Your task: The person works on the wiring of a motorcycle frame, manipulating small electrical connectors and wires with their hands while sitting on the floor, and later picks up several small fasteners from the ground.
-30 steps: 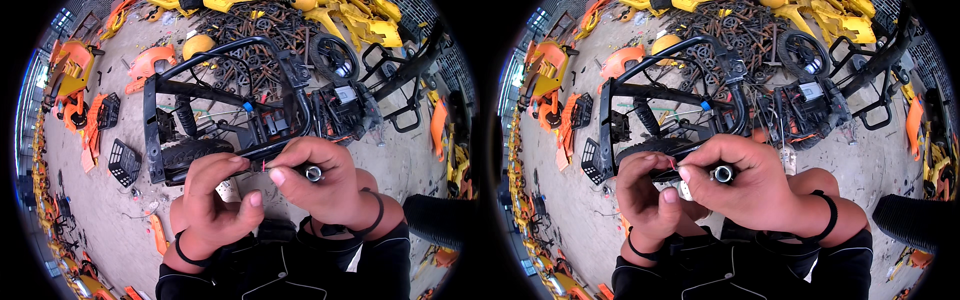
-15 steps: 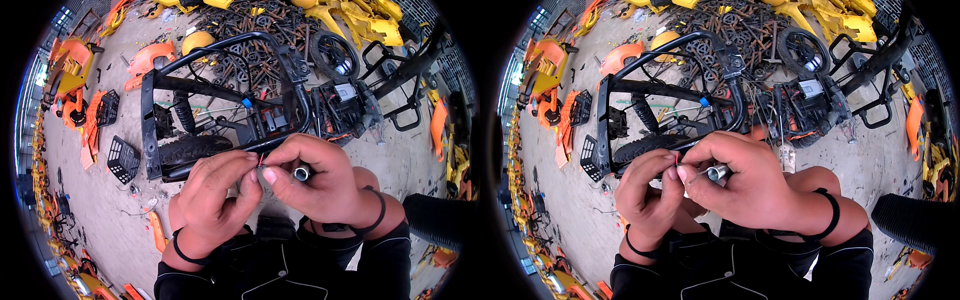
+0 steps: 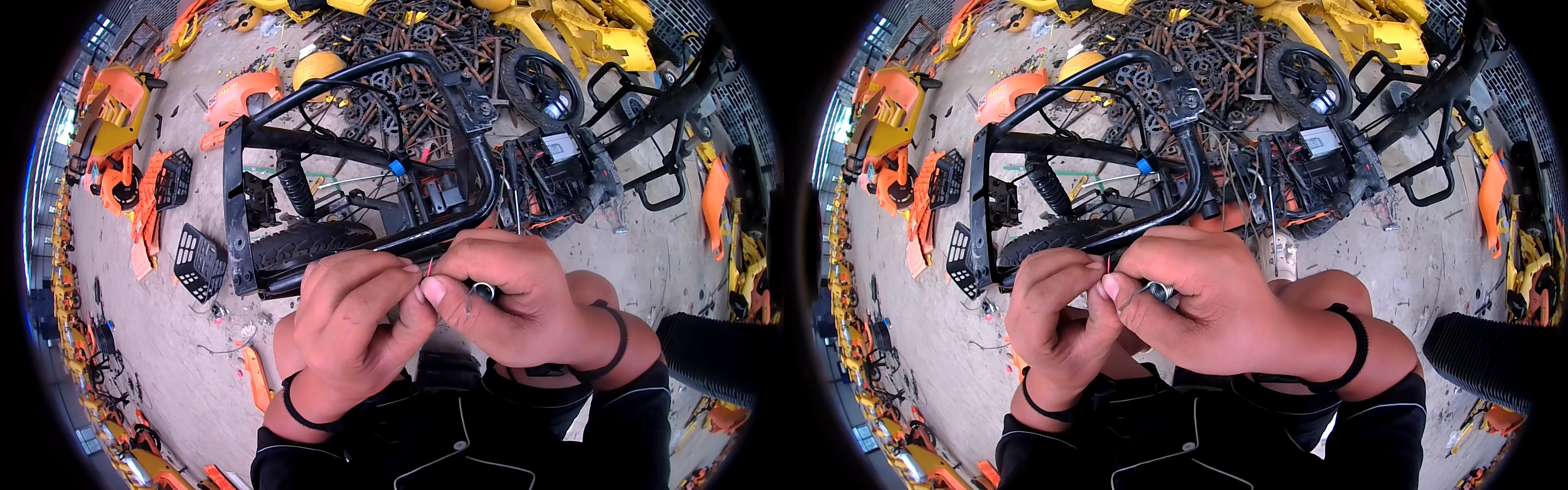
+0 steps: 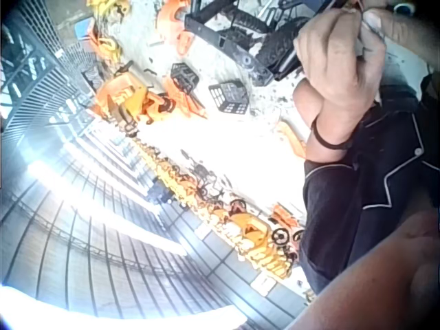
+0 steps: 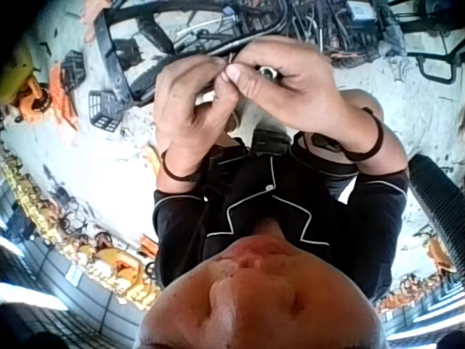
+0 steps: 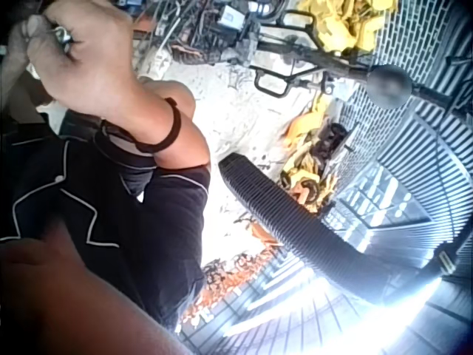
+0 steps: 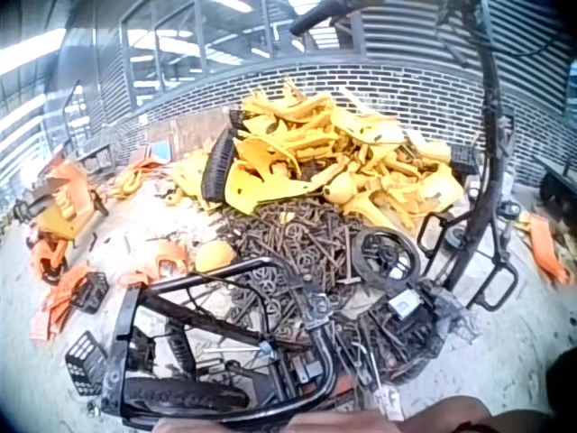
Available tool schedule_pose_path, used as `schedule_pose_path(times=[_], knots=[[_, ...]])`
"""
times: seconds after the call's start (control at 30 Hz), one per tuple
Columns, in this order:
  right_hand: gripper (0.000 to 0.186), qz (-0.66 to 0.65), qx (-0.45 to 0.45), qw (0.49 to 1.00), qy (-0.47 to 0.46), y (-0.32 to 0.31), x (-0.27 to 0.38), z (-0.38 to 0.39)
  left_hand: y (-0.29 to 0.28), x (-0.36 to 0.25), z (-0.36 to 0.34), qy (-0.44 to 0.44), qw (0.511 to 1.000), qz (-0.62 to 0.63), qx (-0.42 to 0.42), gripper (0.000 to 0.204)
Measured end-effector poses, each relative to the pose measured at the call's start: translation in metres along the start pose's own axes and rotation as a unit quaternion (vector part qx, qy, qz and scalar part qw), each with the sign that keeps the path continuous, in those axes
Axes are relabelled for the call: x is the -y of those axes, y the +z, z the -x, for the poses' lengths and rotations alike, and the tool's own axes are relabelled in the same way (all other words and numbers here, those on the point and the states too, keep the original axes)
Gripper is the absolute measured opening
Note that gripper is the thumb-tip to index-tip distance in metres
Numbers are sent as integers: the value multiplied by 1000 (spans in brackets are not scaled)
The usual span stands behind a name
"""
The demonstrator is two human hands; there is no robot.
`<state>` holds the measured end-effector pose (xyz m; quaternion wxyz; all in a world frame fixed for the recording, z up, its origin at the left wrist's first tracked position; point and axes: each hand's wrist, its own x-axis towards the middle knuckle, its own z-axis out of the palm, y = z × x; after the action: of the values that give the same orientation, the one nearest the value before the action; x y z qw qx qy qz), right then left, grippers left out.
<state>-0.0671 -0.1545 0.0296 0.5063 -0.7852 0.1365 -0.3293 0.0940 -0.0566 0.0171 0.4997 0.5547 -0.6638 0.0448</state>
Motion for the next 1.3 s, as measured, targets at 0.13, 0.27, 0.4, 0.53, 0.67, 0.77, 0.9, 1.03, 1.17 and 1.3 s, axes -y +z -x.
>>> schedule_pose_path(times=[0.13, 0.27, 0.4, 0.53, 0.67, 0.77, 0.9, 1.03, 1.17, 1.3], knots=[[9, -14, 5, 1000, -3, 1, 1, 2, 0, -2, -1, 2, 1000, -4, -8, 25], [8, -28, -7, 999, -25, 5, 0, 3, -1, -2, 0, 7, 1000, 1, -10, 24], [8, -24, -10, 999, -31, 6, 0, 3, -2, -1, 0, 5, 1000, 6, -14, 23], [8, -19, -16, 999, -33, 8, 1, 3, -3, -1, 0, 5, 1000, 5, -16, 23], [7, -25, -17, 999, -30, 10, 1, 2, -3, 1, 1, -2, 1000, 14, -24, 24], [8, -22, -21, 999, -26, 10, 2, 2, -5, 2, 2, -17, 999, 5, -33, 23], [11, -10, -47, 999, -22, -7, 11, 1, -22, 17, 3, -126, 986, 14, -109, 17], [10, -35, -120, 992, -33, -3, 2, -2, -19, 17, 2, -123, 989, 26, -82, 15], [9, -22, -95, 994, -38, 1, 0, -4, -15, 11, -1, -44, 998, 47, -15, 14], [12, -6, -43, 999, 3, -5, 5, -1, -19, 12, -4, -25, 996, 84, 29, 14]])
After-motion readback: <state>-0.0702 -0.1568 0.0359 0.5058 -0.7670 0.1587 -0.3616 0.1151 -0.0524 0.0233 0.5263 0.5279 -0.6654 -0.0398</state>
